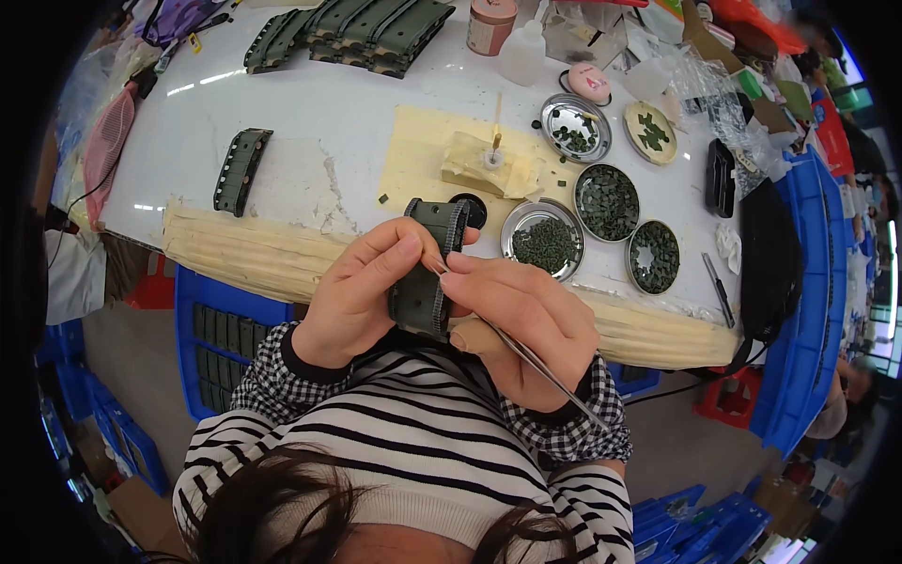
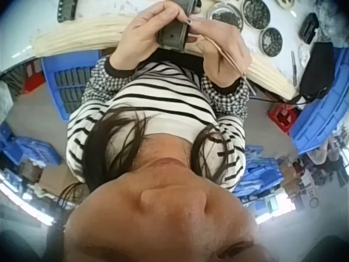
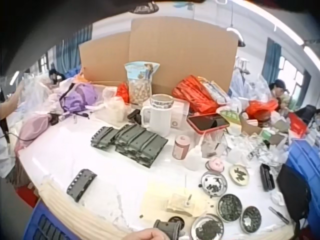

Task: Assembling small plastic toy tanks by applying glue and attaching components.

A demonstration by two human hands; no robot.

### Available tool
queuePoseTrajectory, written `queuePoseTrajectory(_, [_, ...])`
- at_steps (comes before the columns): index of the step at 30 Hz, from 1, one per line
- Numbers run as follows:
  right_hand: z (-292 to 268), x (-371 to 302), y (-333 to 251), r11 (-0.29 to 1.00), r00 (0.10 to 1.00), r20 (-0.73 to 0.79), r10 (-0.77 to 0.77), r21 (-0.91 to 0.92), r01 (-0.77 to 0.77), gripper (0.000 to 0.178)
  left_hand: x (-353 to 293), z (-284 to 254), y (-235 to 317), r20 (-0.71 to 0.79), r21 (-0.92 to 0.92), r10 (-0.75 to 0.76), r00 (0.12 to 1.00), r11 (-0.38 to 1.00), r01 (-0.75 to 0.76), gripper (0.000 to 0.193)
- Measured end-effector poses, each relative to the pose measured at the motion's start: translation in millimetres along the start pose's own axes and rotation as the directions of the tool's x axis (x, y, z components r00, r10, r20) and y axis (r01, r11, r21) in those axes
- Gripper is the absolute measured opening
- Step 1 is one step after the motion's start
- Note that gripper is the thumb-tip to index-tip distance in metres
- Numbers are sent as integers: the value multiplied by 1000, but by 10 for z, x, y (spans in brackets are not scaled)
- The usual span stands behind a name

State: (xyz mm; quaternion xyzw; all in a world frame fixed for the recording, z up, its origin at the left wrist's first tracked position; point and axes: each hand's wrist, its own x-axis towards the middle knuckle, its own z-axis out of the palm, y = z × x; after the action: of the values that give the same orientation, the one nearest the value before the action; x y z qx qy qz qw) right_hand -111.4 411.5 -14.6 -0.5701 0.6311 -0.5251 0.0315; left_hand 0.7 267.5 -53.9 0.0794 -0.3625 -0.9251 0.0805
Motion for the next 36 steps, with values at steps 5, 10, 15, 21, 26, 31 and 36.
queuePoseTrajectory(5, [39, -13, -21, 997, 997, -6, 72, 31, -72, 28, -32, -9, -8, 15, -59, -25, 1000, 998, 26, 26])
queuePoseTrajectory(10, [25, -5, -39, 994, 996, 15, 92, 54, -93, 27, -5, -3, -55, -4, -106, 6, 1000, 994, -7, 27])
queuePoseTrajectory(15, [53, -8, -7, 997, 998, 6, 58, 58, -59, 26, -29, -22, -36, 19, -76, -14, 1000, 997, 15, 26])
queuePoseTrajectory(21, [54, 22, -13, 999, 999, 13, 36, 28, -36, 26, -32, -23, -35, 13, -89, -13, 1000, 996, 14, 26])
queuePoseTrajectory(26, [59, 23, -1, 999, 1000, 9, 29, 40, -29, 26, -32, -32, -31, 20, -106, -25, 999, 994, 27, 26])
queuePoseTrajectory(31, [61, 16, 8, 999, 999, 7, 33, 40, -33, 26, -30, -55, -53, 22, -79, -16, 1000, 997, 18, 27])
queuePoseTrajectory(36, [78, 21, 13, 998, 999, -1, 37, 51, -37, 21, -39, -50, -50, 7, -80, -29, 1000, 996, 29, 27])
